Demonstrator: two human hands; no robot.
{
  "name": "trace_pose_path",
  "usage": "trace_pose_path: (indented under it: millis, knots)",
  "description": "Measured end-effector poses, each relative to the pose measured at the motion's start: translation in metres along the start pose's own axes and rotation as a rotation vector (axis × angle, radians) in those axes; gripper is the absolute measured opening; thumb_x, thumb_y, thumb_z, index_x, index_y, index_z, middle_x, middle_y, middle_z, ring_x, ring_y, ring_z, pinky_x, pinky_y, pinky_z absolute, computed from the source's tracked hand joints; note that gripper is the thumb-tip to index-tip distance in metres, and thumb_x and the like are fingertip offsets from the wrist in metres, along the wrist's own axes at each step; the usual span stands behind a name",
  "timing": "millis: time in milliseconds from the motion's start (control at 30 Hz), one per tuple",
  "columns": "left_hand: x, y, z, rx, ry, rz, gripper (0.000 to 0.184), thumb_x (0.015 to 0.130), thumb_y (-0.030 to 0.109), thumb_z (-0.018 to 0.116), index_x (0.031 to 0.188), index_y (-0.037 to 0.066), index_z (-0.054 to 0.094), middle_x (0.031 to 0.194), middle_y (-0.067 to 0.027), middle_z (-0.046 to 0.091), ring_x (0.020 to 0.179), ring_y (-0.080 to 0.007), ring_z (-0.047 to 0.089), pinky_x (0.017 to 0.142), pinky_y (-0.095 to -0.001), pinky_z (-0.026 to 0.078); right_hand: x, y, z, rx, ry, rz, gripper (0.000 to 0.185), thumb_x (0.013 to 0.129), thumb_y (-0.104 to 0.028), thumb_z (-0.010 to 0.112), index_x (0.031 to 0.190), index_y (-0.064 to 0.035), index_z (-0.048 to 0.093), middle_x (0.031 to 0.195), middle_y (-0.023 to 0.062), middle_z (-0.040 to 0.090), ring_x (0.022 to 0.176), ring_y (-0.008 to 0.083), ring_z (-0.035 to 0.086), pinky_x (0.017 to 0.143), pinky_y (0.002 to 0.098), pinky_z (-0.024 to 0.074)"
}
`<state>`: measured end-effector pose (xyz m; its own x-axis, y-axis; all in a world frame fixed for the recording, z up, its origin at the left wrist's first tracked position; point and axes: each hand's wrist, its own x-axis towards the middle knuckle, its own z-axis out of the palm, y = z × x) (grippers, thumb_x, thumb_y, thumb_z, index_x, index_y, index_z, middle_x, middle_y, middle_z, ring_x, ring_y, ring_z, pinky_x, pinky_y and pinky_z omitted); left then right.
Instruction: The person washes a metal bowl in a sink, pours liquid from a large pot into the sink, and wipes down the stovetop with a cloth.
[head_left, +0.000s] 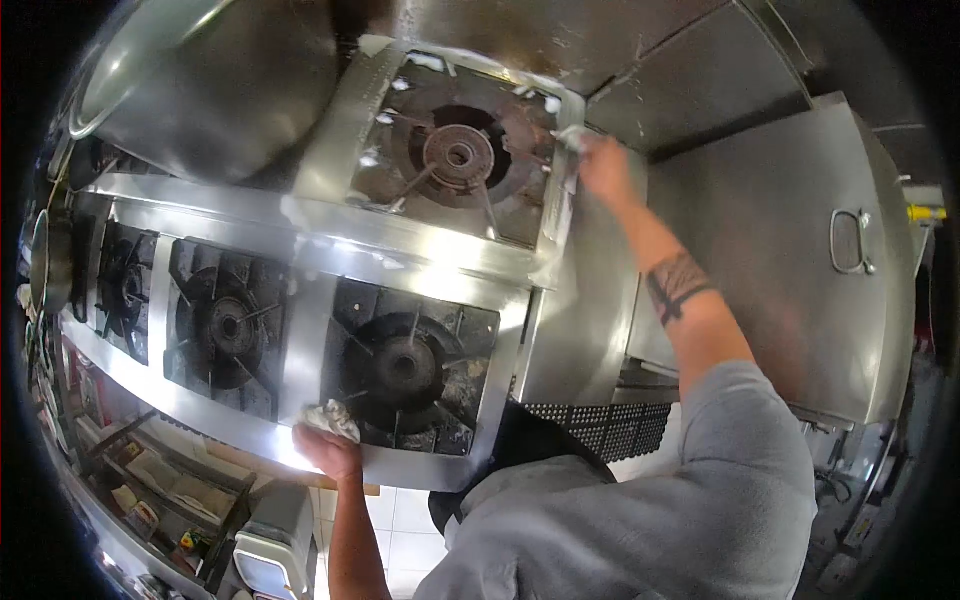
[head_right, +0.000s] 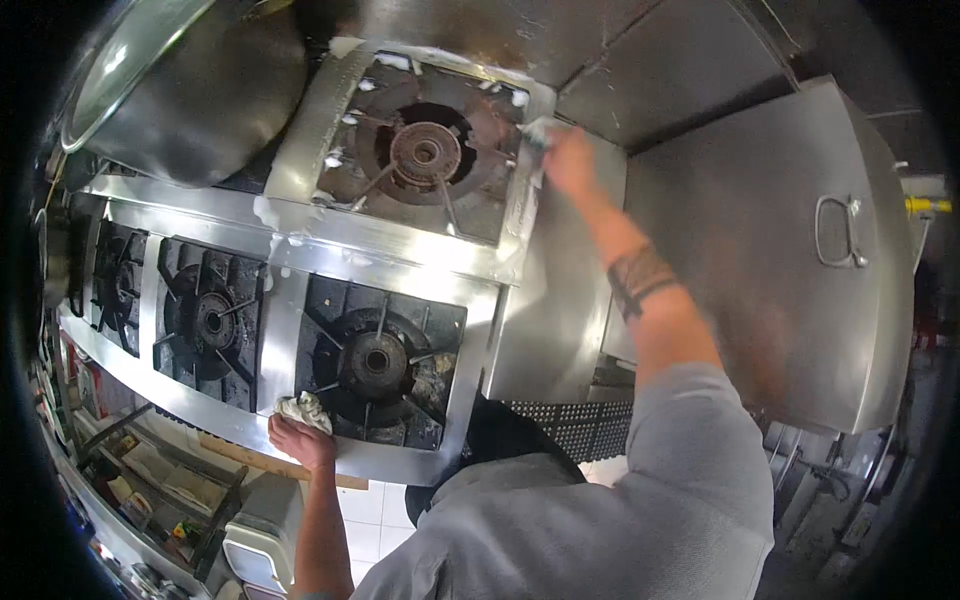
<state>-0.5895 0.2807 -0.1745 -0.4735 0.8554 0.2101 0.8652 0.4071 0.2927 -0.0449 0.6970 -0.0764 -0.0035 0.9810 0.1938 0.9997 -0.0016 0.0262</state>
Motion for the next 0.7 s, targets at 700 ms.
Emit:
trace_pose_path:
  millis: [700]
  knots:
    - [0.008,0.011,-0.017,-0.067,-0.214,-0.162,0.048,0.097,0.016,0.042,0.138,-0.010,0.041,0.135,-0.0302,0.047,0.127,-0.0476,0.042,0.111,-0.0537,0.028,0.202,-0.181,0.000,0.131,-0.020,-0.244,0.038,0.076,-0.017,0.063,0.113,-0.0152,0.073,0.101,0.0180,0.072,0.094,0.0367,0.069,0.089,0.0464,0.0545]
